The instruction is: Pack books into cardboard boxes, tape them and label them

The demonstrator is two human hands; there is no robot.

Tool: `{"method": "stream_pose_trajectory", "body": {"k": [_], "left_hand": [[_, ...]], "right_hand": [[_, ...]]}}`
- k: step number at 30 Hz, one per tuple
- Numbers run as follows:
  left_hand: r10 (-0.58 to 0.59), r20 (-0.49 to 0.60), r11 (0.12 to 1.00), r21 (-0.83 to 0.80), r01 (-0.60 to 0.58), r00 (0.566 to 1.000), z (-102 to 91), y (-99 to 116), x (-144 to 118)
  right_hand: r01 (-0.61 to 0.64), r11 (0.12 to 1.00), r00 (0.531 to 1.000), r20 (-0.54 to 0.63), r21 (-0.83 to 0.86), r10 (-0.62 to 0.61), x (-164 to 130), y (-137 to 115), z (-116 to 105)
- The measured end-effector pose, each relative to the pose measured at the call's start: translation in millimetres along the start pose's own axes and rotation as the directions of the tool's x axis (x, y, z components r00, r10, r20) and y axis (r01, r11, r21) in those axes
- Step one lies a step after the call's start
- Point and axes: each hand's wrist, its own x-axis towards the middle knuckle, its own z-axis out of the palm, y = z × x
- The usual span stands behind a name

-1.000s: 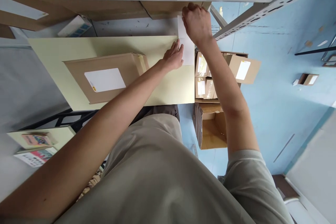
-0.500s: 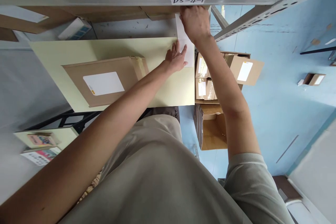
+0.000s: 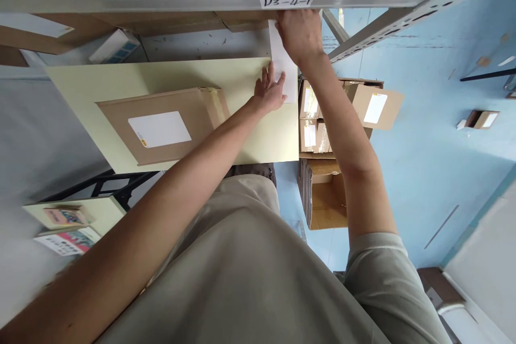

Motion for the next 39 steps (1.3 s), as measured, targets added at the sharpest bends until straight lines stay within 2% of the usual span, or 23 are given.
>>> {"method": "stream_pose_trajectory", "body": {"k": [3, 5, 6, 8, 10, 11, 12, 14, 17, 19, 21, 23, 25, 28, 32, 36, 39], "left_hand": [[-0.017, -0.093, 0.982, -0.189, -0.001, 0.996, 1.2, -8, -6], [-0.067, -0.160, 0.921, -0.389, -0.001, 0.985, -2.8, -16, -7], [-0.101, -0.176, 0.864, -0.504, -0.002, 0.979, -6.5, -20, -6], [-0.148, -0.163, 0.696, -0.718, -0.014, 0.975, -16.2, -30, -3], [-0.122, -0.162, 0.558, -0.827, -0.068, 0.979, -25.9, -38, -1], [-0.082, -0.182, 0.542, -0.833, -0.109, 0.980, -29.6, -41, -1], [-0.035, -0.209, 0.569, -0.808, -0.152, 0.977, -32.3, -43, -1], [0.067, -0.265, 0.697, -0.678, -0.235, 0.962, -34.4, -46, -2], [0.174, -0.302, 0.826, -0.473, -0.306, 0.937, -33.0, -46, -1], [0.206, -0.313, 0.833, -0.441, -0.334, 0.927, -32.6, -45, 0], [0.213, -0.313, 0.825, -0.450, -0.342, 0.925, -34.4, -45, 1], [0.216, -0.314, 0.830, -0.440, -0.343, 0.925, -38.7, -44, -2], [0.209, -0.305, 0.856, -0.403, -0.324, 0.929, -45.0, -43, -9], [0.167, -0.242, 0.919, -0.313, -0.240, 0.956, -55.9, -41, -25], [0.171, -0.168, 0.966, -0.168, -0.199, 0.971, -63.7, -35, -41], [0.266, -0.110, 0.961, -0.053, -0.273, 0.958, -51.9, -23, -44], [0.235, -0.085, 0.971, -0.027, -0.238, 0.968, -32.7, -10, -43]], "right_hand": [[0.015, 1.000, 1.000, 0.012, 0.010, -0.015, -3, -1, 1], [0.031, 0.999, 1.000, 0.005, 0.041, -0.031, -10, -1, 1], [0.043, 0.997, 0.999, 0.004, 0.065, -0.044, -16, -1, 1], [0.060, 0.989, 0.998, 0.009, 0.136, -0.062, -33, -1, 6], [0.060, 0.974, 0.997, 0.027, 0.217, -0.068, -55, -2, 18], [0.050, 0.968, 0.998, 0.033, 0.248, -0.060, -66, -3, 28], [0.038, 0.963, 0.998, 0.032, 0.267, -0.048, -78, -3, 39], [0.015, 0.959, 1.000, -0.005, 0.282, -0.015, -100, -1, 65], [-0.062, 0.939, 0.984, -0.135, 0.340, 0.114, -126, 0, 112], [-0.169, 0.896, 0.941, -0.202, 0.410, 0.270, -136, -3, 144], [-0.291, 0.836, 0.888, -0.193, 0.466, 0.417, -139, -13, 174], [-0.388, 0.792, 0.852, -0.143, 0.472, 0.503, -134, -28, 197], [-0.439, 0.786, 0.841, -0.108, 0.434, 0.530, -127, -43, 210], [-0.471, 0.812, 0.853, -0.056, 0.344, 0.519, -117, -55, 211], [-0.449, 0.840, 0.882, -0.001, 0.304, 0.472, -115, -39, 196], [-0.278, 0.940, 0.960, 0.022, 0.196, 0.280, -119, -8, 178], [-0.152, 0.979, 0.987, 0.074, 0.138, 0.142, -118, 11, 164]]}}
